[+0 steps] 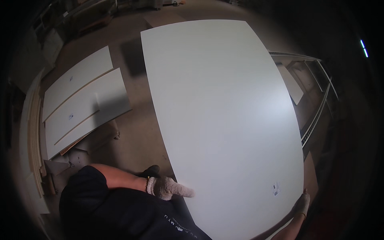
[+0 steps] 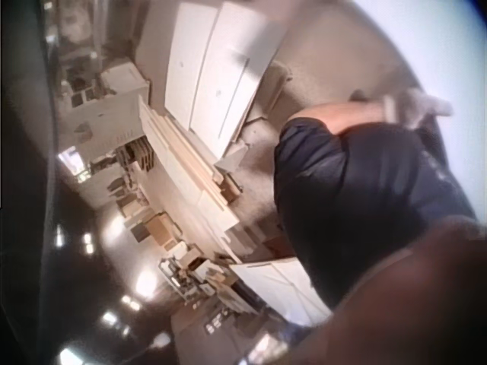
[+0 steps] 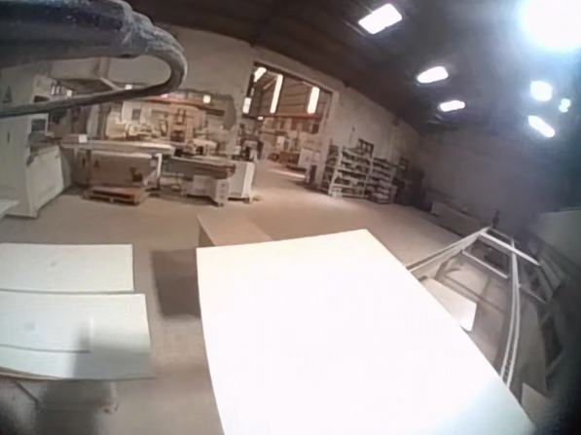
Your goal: The person repeatedly picks up white laminated wood panels and strips from a workbench, separates them, and stacks them into piles. The person handles the pieces by hand, turning them over and arranging them into neat stacks.
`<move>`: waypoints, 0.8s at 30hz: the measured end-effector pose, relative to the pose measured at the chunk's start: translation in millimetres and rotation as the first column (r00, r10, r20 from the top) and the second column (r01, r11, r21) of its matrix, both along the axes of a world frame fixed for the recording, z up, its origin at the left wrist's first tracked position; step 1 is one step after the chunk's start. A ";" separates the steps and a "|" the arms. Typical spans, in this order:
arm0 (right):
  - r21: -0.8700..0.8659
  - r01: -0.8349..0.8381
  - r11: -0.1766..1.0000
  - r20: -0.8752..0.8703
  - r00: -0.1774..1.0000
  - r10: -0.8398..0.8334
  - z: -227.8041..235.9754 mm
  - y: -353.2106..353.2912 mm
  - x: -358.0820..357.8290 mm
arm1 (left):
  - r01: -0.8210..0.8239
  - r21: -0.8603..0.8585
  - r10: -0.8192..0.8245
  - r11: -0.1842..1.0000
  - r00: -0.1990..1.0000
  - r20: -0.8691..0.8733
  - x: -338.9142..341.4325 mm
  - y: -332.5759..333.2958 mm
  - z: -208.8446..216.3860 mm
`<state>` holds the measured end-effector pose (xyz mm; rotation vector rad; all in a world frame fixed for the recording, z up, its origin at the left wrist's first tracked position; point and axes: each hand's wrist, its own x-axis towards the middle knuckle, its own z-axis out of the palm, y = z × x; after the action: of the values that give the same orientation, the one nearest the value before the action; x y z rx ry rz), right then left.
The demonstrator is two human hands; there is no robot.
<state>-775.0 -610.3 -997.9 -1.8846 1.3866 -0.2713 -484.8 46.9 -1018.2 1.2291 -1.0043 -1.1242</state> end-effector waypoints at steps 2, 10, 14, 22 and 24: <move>0.001 -0.028 1.000 0.034 0.999 0.028 8.8 16.9 18.7 | -0.132 -0.160 0.122 0.978 0.990 -0.074 -0.8 14.8 -6.1; 0.032 -0.246 0.969 0.214 0.948 0.234 54.1 136.3 142.3 | -0.425 -0.323 0.442 0.846 0.897 -0.024 -45.6 139.6 -34.9; 0.065 -0.466 0.882 0.433 0.810 0.396 84.8 168.3 202.9 | -0.826 -0.124 0.692 0.550 0.534 -0.486 -88.1 145.3 -15.5; -0.406 -0.510 0.759 -0.099 0.850 0.518 128.0 286.7 331.3 | -0.985 0.036 0.532 0.171 0.061 -0.844 -89.8 218.9 -35.6; -0.503 -0.770 0.392 -0.504 0.630 0.591 129.7 344.1 355.8 | -0.991 -0.062 0.538 0.120 0.117 -0.835 -100.4 262.0 -45.4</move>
<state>-419.2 -266.2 -868.2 -3.0578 0.4707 -0.1190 -585.2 308.9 -1063.6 0.4907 0.0885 -0.0598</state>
